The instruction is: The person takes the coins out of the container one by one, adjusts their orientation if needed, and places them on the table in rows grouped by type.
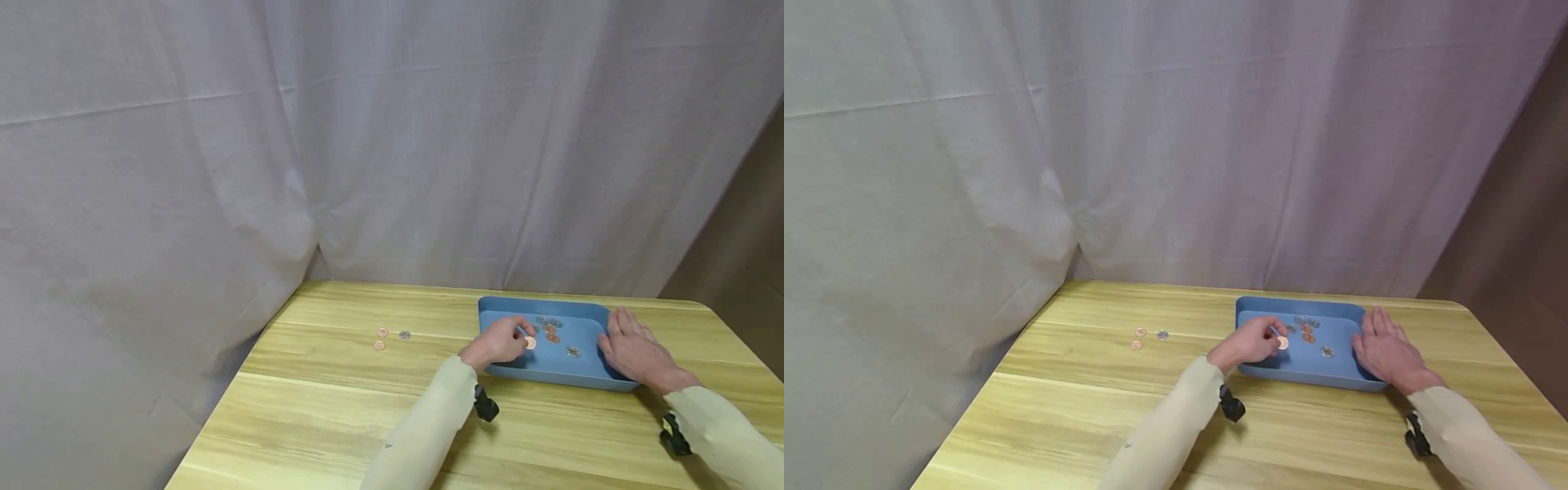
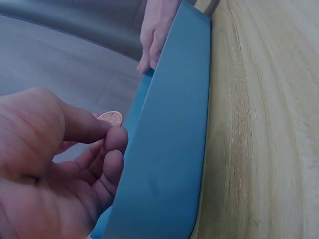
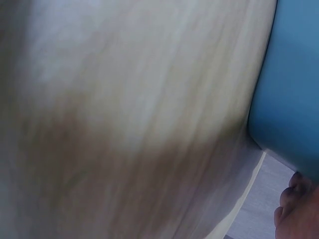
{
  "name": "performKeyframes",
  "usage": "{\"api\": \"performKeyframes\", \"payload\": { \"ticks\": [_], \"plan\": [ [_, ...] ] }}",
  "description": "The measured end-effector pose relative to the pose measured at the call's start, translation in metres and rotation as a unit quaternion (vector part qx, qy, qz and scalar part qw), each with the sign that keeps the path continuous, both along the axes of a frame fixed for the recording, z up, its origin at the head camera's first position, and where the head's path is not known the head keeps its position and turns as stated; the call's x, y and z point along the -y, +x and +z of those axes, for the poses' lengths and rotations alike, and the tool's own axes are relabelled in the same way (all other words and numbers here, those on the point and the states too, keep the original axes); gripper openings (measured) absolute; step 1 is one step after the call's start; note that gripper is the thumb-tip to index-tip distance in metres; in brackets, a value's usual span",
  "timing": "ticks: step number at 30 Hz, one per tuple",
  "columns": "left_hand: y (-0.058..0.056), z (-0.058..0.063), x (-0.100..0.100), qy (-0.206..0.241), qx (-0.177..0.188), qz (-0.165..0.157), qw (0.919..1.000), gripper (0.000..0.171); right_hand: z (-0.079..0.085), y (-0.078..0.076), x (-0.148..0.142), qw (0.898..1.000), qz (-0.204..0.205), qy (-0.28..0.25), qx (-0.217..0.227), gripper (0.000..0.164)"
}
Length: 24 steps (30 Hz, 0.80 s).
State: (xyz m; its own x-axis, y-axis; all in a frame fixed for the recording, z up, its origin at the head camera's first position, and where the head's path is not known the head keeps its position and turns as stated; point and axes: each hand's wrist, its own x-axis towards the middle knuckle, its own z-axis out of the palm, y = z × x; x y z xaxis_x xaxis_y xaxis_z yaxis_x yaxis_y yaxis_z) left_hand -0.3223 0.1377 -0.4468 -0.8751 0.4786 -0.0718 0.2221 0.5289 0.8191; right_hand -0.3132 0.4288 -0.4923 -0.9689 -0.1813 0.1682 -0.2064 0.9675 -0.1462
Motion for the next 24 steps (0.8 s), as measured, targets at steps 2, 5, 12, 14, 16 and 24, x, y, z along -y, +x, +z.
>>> {"api": "performKeyframes", "payload": {
  "ticks": [2, 5, 12, 14, 16, 24],
  "plan": [
    [0.002, 0.002, 0.004, 0.011, 0.003, 0.005, 0.9999, 0.013, 0.000, -0.001, 0.000, 1.000, -0.001, 0.000, -0.002, 0.068],
    [0.006, 0.003, 0.010, 0.023, 0.002, 0.008, 0.9997, 0.013, -0.001, -0.001, 0.000, 1.000, -0.003, 0.001, -0.007, 0.067],
    [0.011, 0.005, 0.020, 0.044, -0.014, 0.004, 0.9989, 0.014, -0.001, -0.001, 0.000, 1.000, -0.004, 0.003, -0.008, 0.066],
    [0.012, 0.004, 0.023, 0.052, -0.016, 0.004, 0.9985, 0.014, -0.002, 0.000, 0.000, 1.000, -0.005, 0.001, -0.007, 0.067],
    [0.013, 0.004, 0.026, 0.058, -0.017, 0.004, 0.9981, 0.013, -0.002, 0.000, 0.000, 1.000, -0.005, -0.001, -0.005, 0.067],
    [0.015, 0.003, 0.043, 0.089, -0.014, -0.002, 0.9959, 0.013, -0.004, -0.002, -0.002, 1.000, 0.003, -0.002, -0.010, 0.066]
  ]
}}
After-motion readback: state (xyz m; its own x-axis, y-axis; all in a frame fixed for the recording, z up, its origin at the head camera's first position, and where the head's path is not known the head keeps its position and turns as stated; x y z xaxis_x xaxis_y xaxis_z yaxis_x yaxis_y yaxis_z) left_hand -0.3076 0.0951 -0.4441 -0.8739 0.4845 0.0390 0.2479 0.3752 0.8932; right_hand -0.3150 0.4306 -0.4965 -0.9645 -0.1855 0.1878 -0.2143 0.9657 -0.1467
